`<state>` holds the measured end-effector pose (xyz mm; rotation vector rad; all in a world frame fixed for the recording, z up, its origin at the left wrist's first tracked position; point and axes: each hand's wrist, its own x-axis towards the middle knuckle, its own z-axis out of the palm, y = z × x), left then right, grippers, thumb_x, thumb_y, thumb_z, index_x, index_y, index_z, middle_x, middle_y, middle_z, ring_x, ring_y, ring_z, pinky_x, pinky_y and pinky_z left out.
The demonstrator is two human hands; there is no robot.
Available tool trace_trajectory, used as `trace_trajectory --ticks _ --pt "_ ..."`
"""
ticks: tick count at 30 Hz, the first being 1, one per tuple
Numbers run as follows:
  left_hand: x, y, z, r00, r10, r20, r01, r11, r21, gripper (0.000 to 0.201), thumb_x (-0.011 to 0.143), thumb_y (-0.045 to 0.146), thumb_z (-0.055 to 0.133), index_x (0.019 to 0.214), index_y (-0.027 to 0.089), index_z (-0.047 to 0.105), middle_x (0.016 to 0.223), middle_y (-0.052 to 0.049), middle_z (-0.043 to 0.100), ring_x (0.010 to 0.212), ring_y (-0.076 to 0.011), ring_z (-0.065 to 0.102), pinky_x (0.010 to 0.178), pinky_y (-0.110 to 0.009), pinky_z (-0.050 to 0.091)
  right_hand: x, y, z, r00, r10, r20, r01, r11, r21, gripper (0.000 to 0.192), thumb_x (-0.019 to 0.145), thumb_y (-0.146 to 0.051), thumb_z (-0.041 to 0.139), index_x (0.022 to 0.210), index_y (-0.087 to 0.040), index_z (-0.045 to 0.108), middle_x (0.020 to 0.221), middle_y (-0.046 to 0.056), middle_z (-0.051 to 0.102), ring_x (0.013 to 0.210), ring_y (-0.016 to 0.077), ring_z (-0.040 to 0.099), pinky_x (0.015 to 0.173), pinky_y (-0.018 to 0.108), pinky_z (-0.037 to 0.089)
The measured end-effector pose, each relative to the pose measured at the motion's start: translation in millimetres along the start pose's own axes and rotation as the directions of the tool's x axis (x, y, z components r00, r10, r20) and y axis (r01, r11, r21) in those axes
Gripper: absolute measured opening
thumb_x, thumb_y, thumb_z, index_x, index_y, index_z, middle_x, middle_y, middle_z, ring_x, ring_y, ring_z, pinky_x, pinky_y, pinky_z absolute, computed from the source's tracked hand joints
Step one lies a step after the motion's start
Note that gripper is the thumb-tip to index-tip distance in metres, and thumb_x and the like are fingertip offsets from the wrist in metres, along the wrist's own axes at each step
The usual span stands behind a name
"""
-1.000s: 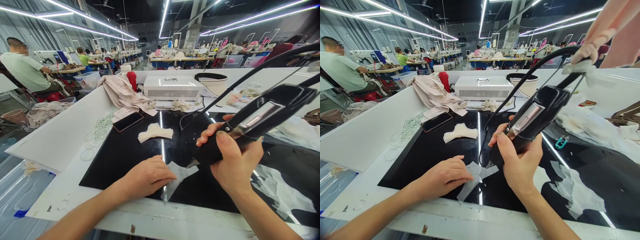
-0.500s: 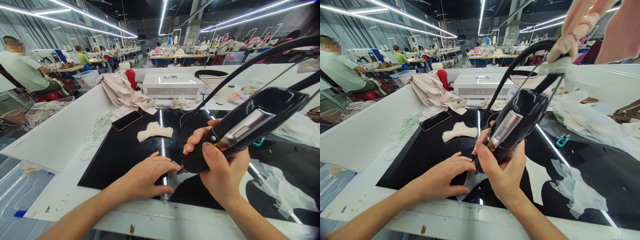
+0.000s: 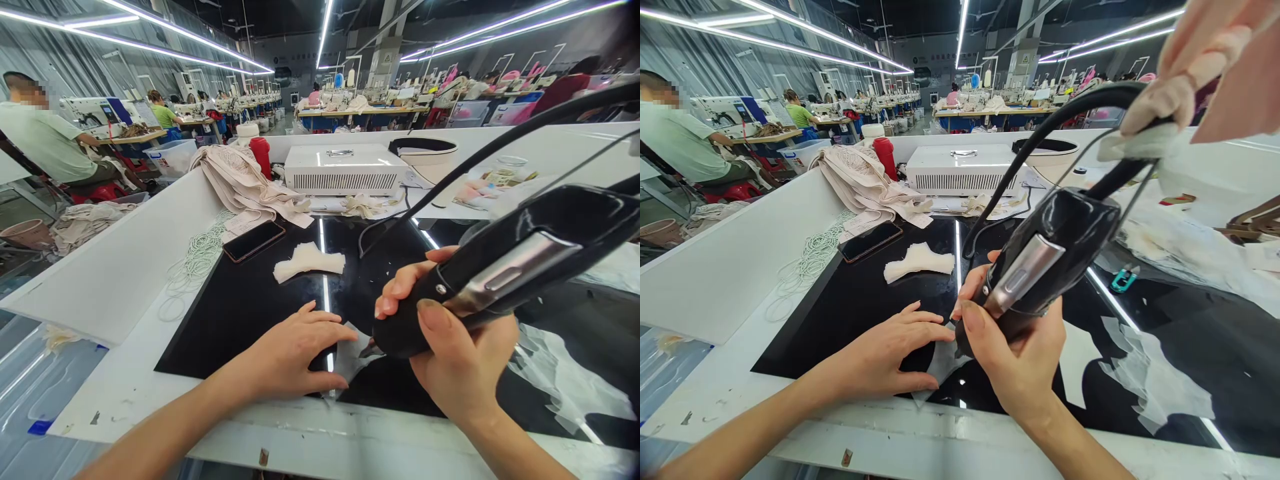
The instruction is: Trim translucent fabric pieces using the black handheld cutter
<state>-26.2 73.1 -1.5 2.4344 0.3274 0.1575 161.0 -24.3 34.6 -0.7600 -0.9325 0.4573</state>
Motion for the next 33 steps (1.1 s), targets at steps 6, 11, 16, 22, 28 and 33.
trace_trajectory --ticks 6,11,16,22,28,33 --pt "-0.2 -2.4 -0.5 1.000 0.019 0.006 -0.019 1.000 0.010 0.065 0.095 0.034 0.093 0.153 0.028 0.066 0.155 -0.006 0.073 0.159 -0.0321 0.055 0.142 -0.064 0.021 -2.0 -4.8 -4.1 1.000 0.006 -0.029 -0.007 0.999 -0.047 0.041 0.089 -0.040 0.096 0.119 -0.028 0.070 0.084 -0.002 0.074 0.065 0.0179 0.069 0.060 0.032 0.062" --pt "-0.3 -5.3 -1.3 0.997 0.067 0.024 -0.068 0.997 0.025 0.050 0.100 0.037 0.088 0.147 0.032 0.072 0.158 -0.005 0.071 0.158 -0.0340 0.055 0.140 -0.068 0.020 -2.7 -6.6 -6.4 1.000 0.022 -0.022 -0.023 0.999 -0.048 0.042 0.090 -0.040 0.096 0.120 -0.028 0.070 0.084 -0.002 0.074 0.066 0.0177 0.069 0.060 0.031 0.061" --pt "-0.6 -6.4 -1.2 0.996 0.091 0.021 -0.092 0.995 0.044 0.039 0.103 0.040 0.084 0.141 0.035 0.078 0.159 -0.006 0.070 0.157 -0.0344 0.056 0.139 -0.067 0.022 -2.4 -5.9 -6.9 1.000 0.011 -0.007 -0.011 0.998 -0.054 0.040 0.092 -0.038 0.094 0.122 -0.028 0.068 0.083 -0.002 0.074 0.066 0.0180 0.069 0.058 0.031 0.059" --pt "-0.6 -7.7 -0.4 0.995 0.098 0.022 -0.100 0.993 0.071 0.038 0.103 0.040 0.084 0.141 0.034 0.078 0.160 -0.005 0.070 0.156 -0.0344 0.057 0.139 -0.067 0.023 -1.1 -4.4 -3.8 1.000 -0.020 -0.017 0.019 0.998 -0.067 0.037 0.094 -0.036 0.092 0.121 -0.027 0.068 0.082 -0.002 0.074 0.064 0.0178 0.069 0.059 0.032 0.061" --pt "-2.3 -9.7 4.6 0.990 0.141 -0.020 -0.138 0.984 0.114 0.035 0.107 0.041 0.079 0.141 0.031 0.078 0.158 -0.007 0.071 0.156 -0.0353 0.057 0.139 -0.068 0.023 2.2 -1.5 -3.4 0.998 -0.017 -0.058 0.012 0.997 -0.076 0.044 0.087 -0.040 0.097 0.119 -0.028 0.069 0.079 -0.003 0.073 0.061 0.0187 0.068 0.055 0.033 0.058" --pt "-2.5 -9.0 6.5 0.988 0.151 -0.018 -0.149 0.985 0.082 0.035 0.106 0.039 0.080 0.139 0.029 0.079 0.154 -0.007 0.074 0.156 -0.0340 0.058 0.140 -0.066 0.022 5.5 1.4 -3.7 0.996 -0.039 -0.081 0.031 0.994 -0.104 0.043 0.088 -0.041 0.096 0.118 -0.029 0.068 0.079 -0.004 0.073 0.059 0.0181 0.067 0.052 0.032 0.055"
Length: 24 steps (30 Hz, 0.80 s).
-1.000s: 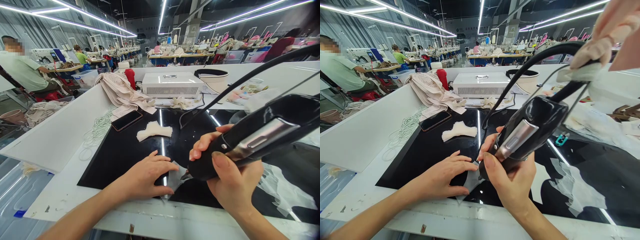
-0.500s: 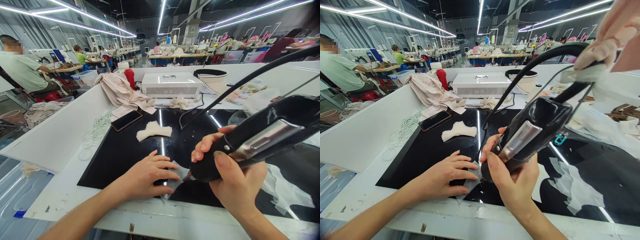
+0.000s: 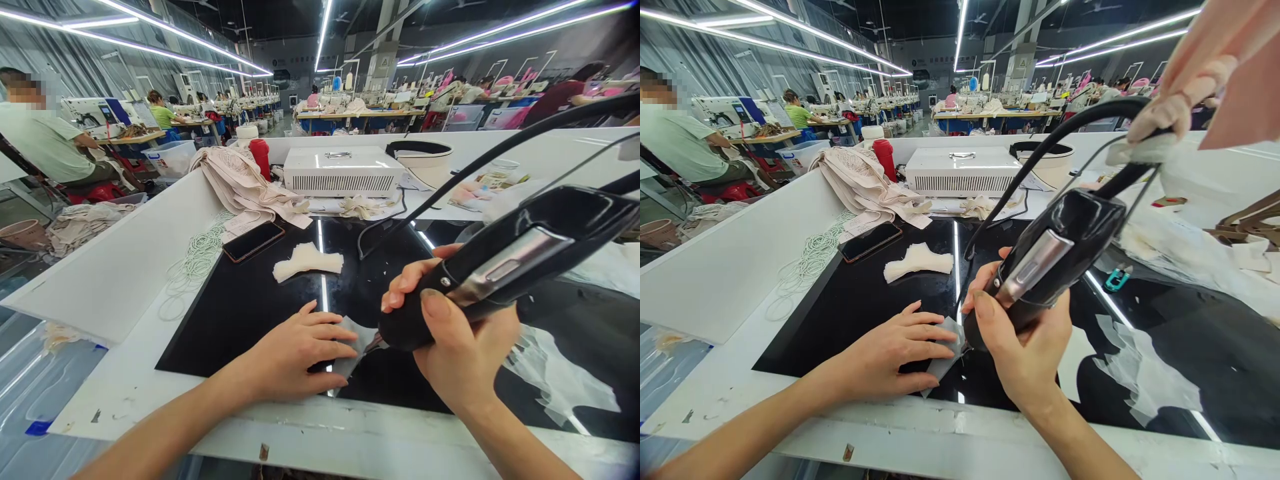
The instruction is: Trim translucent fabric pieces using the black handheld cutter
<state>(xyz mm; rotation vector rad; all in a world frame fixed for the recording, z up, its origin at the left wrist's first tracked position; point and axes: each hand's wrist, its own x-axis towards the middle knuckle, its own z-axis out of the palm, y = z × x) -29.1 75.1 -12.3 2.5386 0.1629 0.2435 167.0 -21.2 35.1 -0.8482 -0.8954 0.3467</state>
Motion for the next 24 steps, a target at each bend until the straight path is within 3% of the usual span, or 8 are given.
trace_trajectory --ticks 12,24 --pt "1 4 -5.4 0.998 -0.046 0.042 0.047 0.998 -0.037 0.044 0.100 0.039 0.087 0.141 0.030 0.077 0.157 -0.008 0.072 0.160 -0.0371 0.053 0.138 -0.072 0.021 0 -3 0 1.000 0.004 0.000 -0.004 1.000 0.002 0.041 0.089 -0.040 0.095 0.119 -0.030 0.069 0.080 -0.003 0.072 0.060 0.0193 0.067 0.052 0.033 0.055" --pt "2 5 -6.4 0.998 -0.052 0.042 0.053 0.998 -0.017 0.050 0.098 0.047 0.089 0.144 0.033 0.077 0.156 -0.007 0.073 0.158 -0.0397 0.054 0.137 -0.074 0.025 -11 -9 6 0.998 0.034 0.060 -0.037 0.998 0.058 0.041 0.092 -0.043 0.093 0.121 -0.029 0.067 0.085 -0.003 0.071 0.064 0.0178 0.069 0.058 0.033 0.063"
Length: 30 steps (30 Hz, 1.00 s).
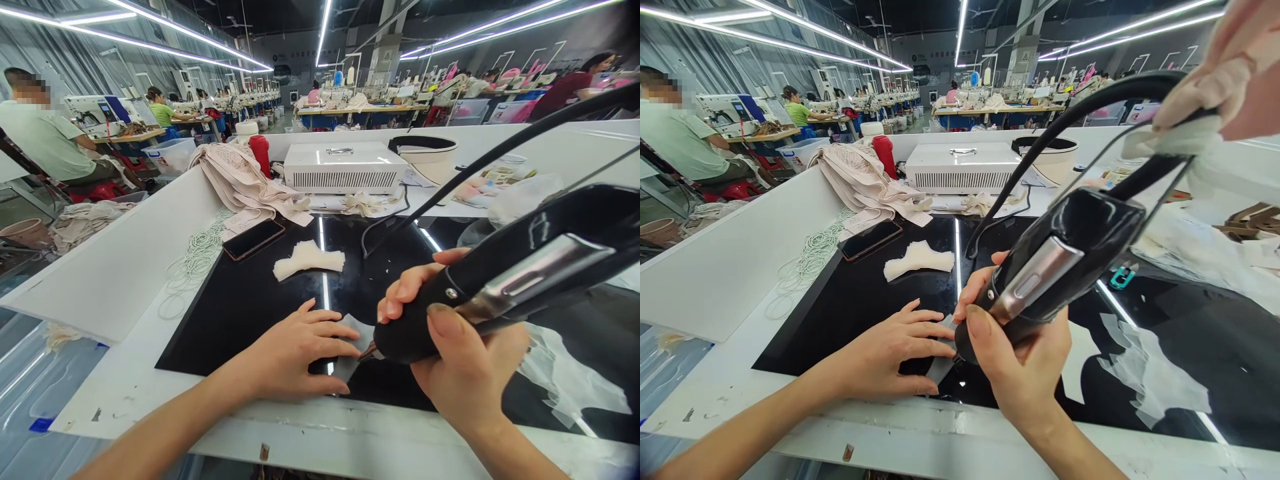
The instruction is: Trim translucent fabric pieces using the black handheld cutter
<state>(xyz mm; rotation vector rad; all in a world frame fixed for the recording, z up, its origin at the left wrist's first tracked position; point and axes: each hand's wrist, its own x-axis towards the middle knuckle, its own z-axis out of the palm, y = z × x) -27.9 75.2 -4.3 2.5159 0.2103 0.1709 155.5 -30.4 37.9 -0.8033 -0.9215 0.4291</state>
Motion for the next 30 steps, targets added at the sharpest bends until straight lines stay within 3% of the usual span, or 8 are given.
trace_trajectory --ticks 8,13,17,23,30 --pt "0 -2 1.2 1.000 0.003 -0.002 -0.003 1.000 -0.015 0.052 0.096 0.051 0.090 0.142 0.031 0.078 0.156 -0.008 0.072 0.159 -0.0401 0.054 0.137 -0.074 0.024 -2 1 2 1.000 -0.012 0.020 0.012 1.000 -0.015 0.035 0.095 -0.035 0.090 0.121 -0.029 0.067 0.082 -0.002 0.073 0.061 0.0188 0.068 0.051 0.032 0.060" --pt "1 -3 1.8 1.000 0.008 -0.010 -0.009 1.000 -0.022 0.046 0.099 0.051 0.087 0.140 0.031 0.079 0.158 -0.009 0.071 0.158 -0.0400 0.054 0.137 -0.073 0.024 -6 -2 3 1.000 0.027 0.007 -0.027 0.999 0.021 0.038 0.093 -0.039 0.093 0.121 -0.029 0.068 0.085 -0.002 0.072 0.065 0.0178 0.068 0.056 0.032 0.062" --pt "1 -3 1.7 1.000 0.017 -0.019 -0.017 0.999 -0.033 0.042 0.100 0.051 0.086 0.137 0.032 0.080 0.158 -0.007 0.071 0.159 -0.0386 0.053 0.138 -0.072 0.023 -11 -2 5 0.998 0.006 0.064 -0.010 0.998 0.063 0.035 0.096 -0.037 0.090 0.123 -0.029 0.069 0.086 -0.001 0.073 0.067 0.0176 0.069 0.063 0.033 0.065" --pt "2 -3 2.2 0.999 0.032 -0.014 -0.033 0.999 -0.025 0.045 0.100 0.049 0.087 0.141 0.032 0.078 0.159 -0.007 0.071 0.160 -0.0380 0.053 0.139 -0.071 0.019 -13 -4 7 0.997 0.042 0.069 -0.045 0.998 0.039 0.033 0.097 -0.037 0.090 0.122 -0.030 0.070 0.083 -0.002 0.072 0.068 0.0177 0.067 0.065 0.032 0.063" --pt "4 -5 2.5 0.999 0.052 0.000 -0.052 0.999 -0.009 0.050 0.100 0.049 0.087 0.145 0.032 0.075 0.162 -0.008 0.068 0.160 -0.0370 0.053 0.140 -0.068 0.019 -17 -9 12 0.994 0.079 0.082 -0.089 0.988 0.123 0.035 0.095 -0.037 0.092 0.121 -0.030 0.070 0.084 -0.002 0.071 0.068 0.0158 0.067 0.064 0.029 0.064"
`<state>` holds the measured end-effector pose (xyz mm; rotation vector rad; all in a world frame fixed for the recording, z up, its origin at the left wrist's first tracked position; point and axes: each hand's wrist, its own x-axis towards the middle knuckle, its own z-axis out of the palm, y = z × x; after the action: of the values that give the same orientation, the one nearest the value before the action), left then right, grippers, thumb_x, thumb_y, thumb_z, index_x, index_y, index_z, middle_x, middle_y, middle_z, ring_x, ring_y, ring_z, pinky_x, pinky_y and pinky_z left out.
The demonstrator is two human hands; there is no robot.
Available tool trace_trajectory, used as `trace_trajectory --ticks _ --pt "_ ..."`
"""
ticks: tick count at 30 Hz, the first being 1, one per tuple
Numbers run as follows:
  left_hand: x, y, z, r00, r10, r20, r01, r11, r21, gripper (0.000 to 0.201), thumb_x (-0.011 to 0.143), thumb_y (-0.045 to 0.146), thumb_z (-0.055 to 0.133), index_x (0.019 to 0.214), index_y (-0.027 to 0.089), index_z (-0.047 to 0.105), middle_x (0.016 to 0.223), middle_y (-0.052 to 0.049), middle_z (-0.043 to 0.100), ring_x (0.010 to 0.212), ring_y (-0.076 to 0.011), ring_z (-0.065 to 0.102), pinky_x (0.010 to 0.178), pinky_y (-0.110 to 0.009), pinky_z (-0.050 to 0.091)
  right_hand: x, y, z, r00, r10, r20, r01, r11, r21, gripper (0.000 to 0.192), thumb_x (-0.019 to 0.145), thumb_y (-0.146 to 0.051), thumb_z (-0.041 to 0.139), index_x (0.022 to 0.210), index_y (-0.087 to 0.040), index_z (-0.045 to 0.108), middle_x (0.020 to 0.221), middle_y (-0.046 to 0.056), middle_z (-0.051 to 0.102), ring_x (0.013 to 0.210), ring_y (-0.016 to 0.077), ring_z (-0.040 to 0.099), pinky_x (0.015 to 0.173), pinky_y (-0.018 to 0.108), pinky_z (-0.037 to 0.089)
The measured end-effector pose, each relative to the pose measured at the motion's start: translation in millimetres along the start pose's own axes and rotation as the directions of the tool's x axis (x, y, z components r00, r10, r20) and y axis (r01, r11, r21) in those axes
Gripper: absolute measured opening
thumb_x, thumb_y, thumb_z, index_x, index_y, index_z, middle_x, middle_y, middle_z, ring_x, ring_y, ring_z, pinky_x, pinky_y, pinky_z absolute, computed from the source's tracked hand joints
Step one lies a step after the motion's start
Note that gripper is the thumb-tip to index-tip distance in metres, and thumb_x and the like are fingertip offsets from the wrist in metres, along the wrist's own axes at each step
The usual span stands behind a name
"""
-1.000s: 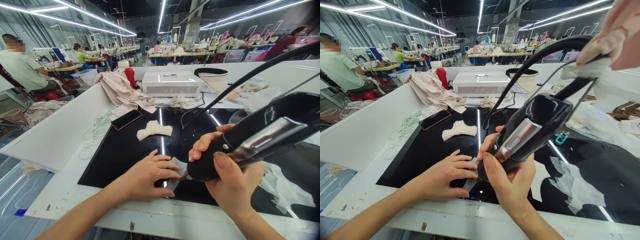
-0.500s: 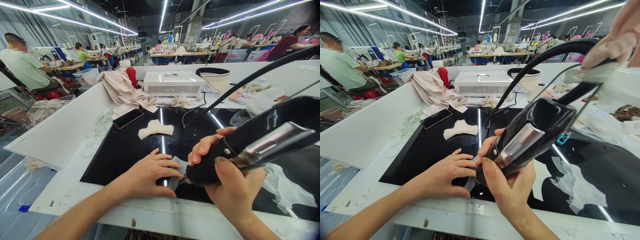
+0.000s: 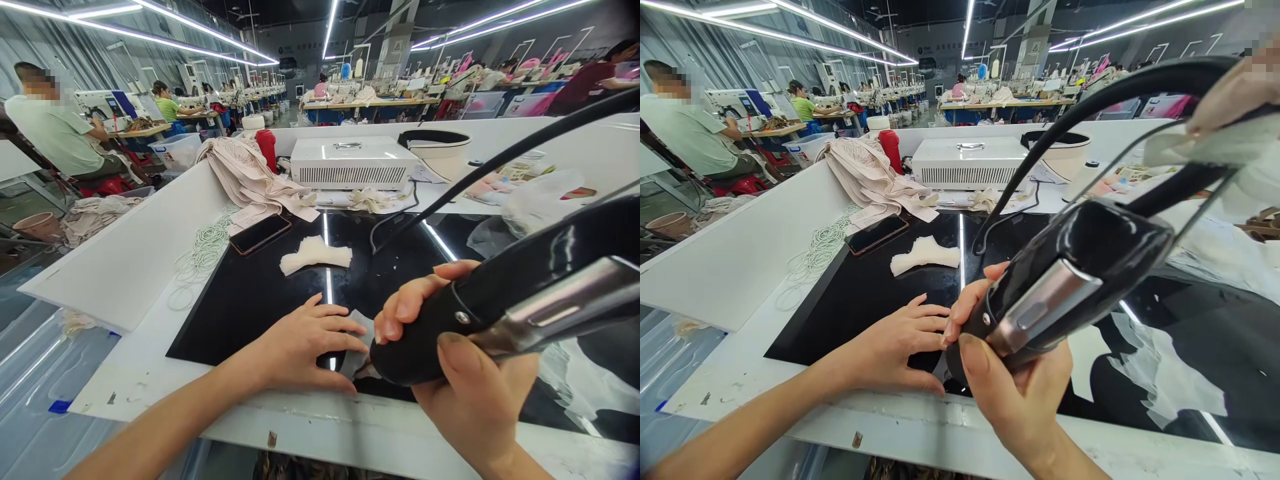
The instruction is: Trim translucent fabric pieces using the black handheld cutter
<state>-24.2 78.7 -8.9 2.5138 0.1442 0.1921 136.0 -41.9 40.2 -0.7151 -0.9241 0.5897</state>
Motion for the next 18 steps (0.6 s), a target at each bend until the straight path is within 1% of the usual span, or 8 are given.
trace_trajectory --ticks 6,10,11,13,16,18 --pt "-1 -1 1.1 1.000 0.012 -0.002 -0.012 1.000 0.003 0.052 0.100 0.046 0.086 0.148 0.033 0.073 0.161 -0.007 0.068 0.162 -0.0381 0.050 0.138 -0.072 0.019 -5 0 4 1.000 -0.005 0.012 0.006 0.999 -0.047 0.033 0.097 -0.040 0.089 0.121 -0.031 0.068 0.083 -0.003 0.071 0.066 0.0167 0.067 0.062 0.032 0.065" --pt "-3 -3 2.4 1.000 0.023 -0.012 -0.022 1.000 0.019 0.048 0.101 0.048 0.085 0.145 0.031 0.075 0.158 -0.009 0.070 0.160 -0.0374 0.053 0.139 -0.070 0.019 -2 -1 -3 0.999 0.002 0.042 0.000 0.999 -0.042 0.033 0.097 -0.038 0.089 0.123 -0.031 0.069 0.085 -0.003 0.072 0.067 0.0161 0.068 0.062 0.031 0.065" --pt "-4 -3 2.7 0.999 0.025 -0.019 -0.025 0.999 0.034 0.047 0.101 0.049 0.085 0.143 0.030 0.076 0.156 -0.009 0.072 0.158 -0.0371 0.054 0.139 -0.069 0.020 1 -2 -5 0.999 -0.003 0.033 0.005 0.999 -0.049 0.034 0.097 -0.038 0.089 0.123 -0.031 0.070 0.086 -0.003 0.073 0.068 0.0162 0.068 0.061 0.031 0.065" --pt "-5 -2 3.0 0.998 0.040 -0.039 -0.037 0.997 0.073 0.045 0.100 0.053 0.086 0.137 0.028 0.079 0.152 -0.009 0.075 0.155 -0.0369 0.058 0.140 -0.067 0.020 9 -4 -12 0.998 -0.037 -0.047 0.033 0.995 -0.091 0.037 0.093 -0.040 0.093 0.121 -0.029 0.071 0.084 -0.003 0.072 0.067 0.0165 0.068 0.061 0.030 0.063" --pt "-7 -1 2.5 0.996 0.078 -0.048 -0.071 0.989 0.129 0.044 0.100 0.057 0.084 0.131 0.025 0.081 0.151 -0.009 0.075 0.153 -0.0370 0.059 0.141 -0.065 0.019 24 -6 -22 0.971 -0.115 -0.211 0.081 0.984 -0.160 0.042 0.085 -0.039 0.099 0.115 -0.027 0.071 0.080 -0.004 0.072 0.064 0.0166 0.067 0.058 0.030 0.061" --pt "-7 1 1.6 0.995 0.091 -0.030 -0.086 0.986 0.145 0.047 0.104 0.059 0.079 0.134 0.023 0.079 0.154 -0.010 0.073 0.155 -0.0370 0.057 0.142 -0.064 0.018 31 -5 -27 0.955 -0.141 -0.261 0.096 0.979 -0.179 0.042 0.082 -0.035 0.099 0.112 -0.027 0.071 0.078 -0.005 0.072 0.061 0.0166 0.066 0.056 0.030 0.059"
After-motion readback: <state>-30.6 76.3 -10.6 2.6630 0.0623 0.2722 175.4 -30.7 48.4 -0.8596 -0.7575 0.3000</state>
